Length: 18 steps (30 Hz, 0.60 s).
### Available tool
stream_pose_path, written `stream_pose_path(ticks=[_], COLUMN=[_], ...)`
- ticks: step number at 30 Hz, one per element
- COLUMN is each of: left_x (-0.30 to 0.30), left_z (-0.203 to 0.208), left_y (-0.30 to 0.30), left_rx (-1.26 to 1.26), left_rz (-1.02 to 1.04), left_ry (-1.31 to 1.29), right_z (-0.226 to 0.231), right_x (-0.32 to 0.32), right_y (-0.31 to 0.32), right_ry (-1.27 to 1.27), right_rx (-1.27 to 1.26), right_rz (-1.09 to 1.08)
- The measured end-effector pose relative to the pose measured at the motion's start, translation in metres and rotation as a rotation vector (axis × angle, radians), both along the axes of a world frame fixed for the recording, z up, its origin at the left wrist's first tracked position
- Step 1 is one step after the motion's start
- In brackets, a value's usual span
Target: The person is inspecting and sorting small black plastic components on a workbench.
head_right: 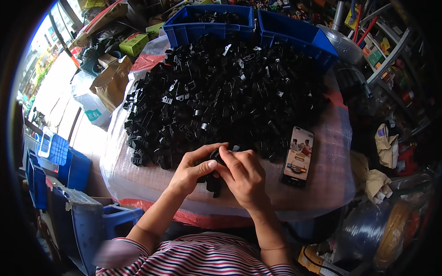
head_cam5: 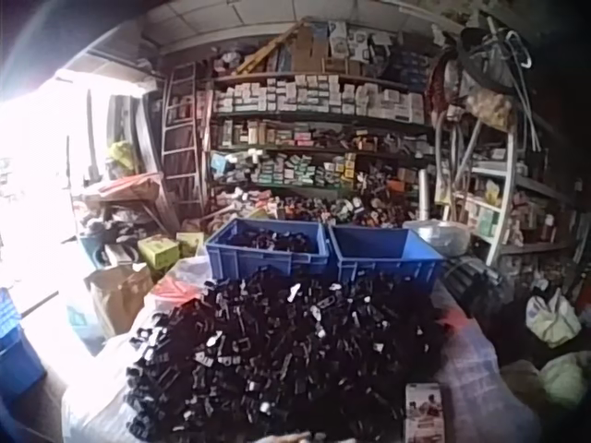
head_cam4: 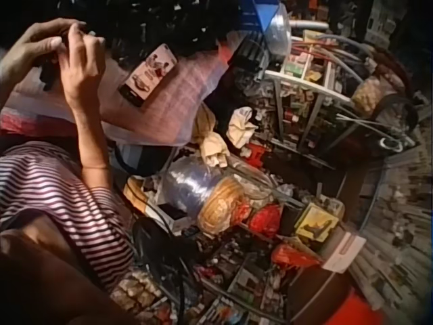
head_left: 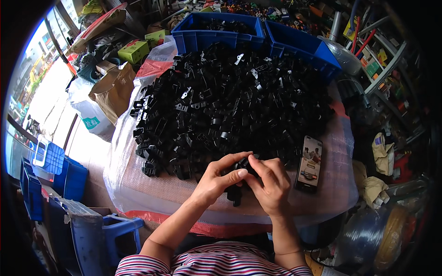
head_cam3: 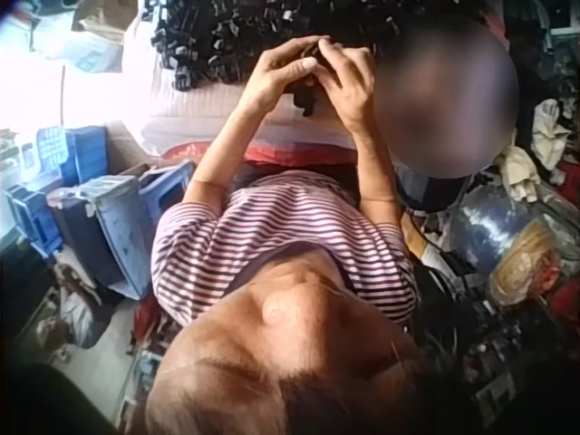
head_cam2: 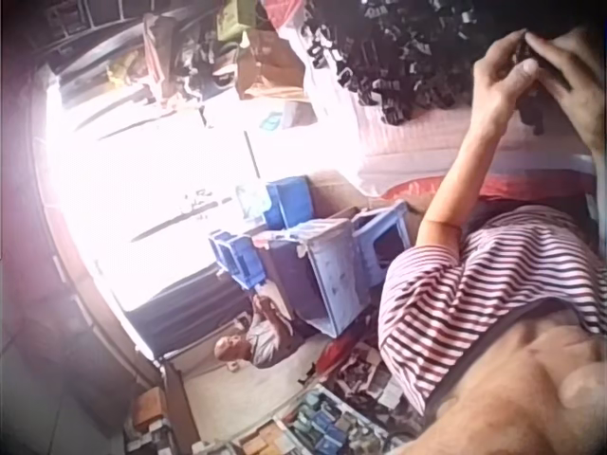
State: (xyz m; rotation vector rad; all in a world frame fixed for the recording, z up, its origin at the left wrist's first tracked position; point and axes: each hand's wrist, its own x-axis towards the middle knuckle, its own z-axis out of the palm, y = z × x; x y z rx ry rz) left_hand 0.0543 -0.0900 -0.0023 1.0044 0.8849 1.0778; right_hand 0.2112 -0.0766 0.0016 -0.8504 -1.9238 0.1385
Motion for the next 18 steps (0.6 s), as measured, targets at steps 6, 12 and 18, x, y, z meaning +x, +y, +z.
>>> stream_pose_path(ticks=[6, 12, 18], left_x=[0.003, 0.004, 0.001], left_z=[0.003, 0.006, 0.004], left_y=[0.005, -0.007, -0.01], left_rx=[0.035, 0.045, 0.169], left_rz=[0.011, 0.085, 0.077], left_ry=[0.068, -0.116, -0.016], right_z=[-0.006, 0.012, -0.016], right_x=[-0.002, 0.002, 0.005], right_y=[0.002, -0.008, -0.011], right_ry=[-0.067, 0.141, 0.45], right_rx=[0.144, -0.251, -0.706], right_rz=[0.02, 0.06, 0.28])
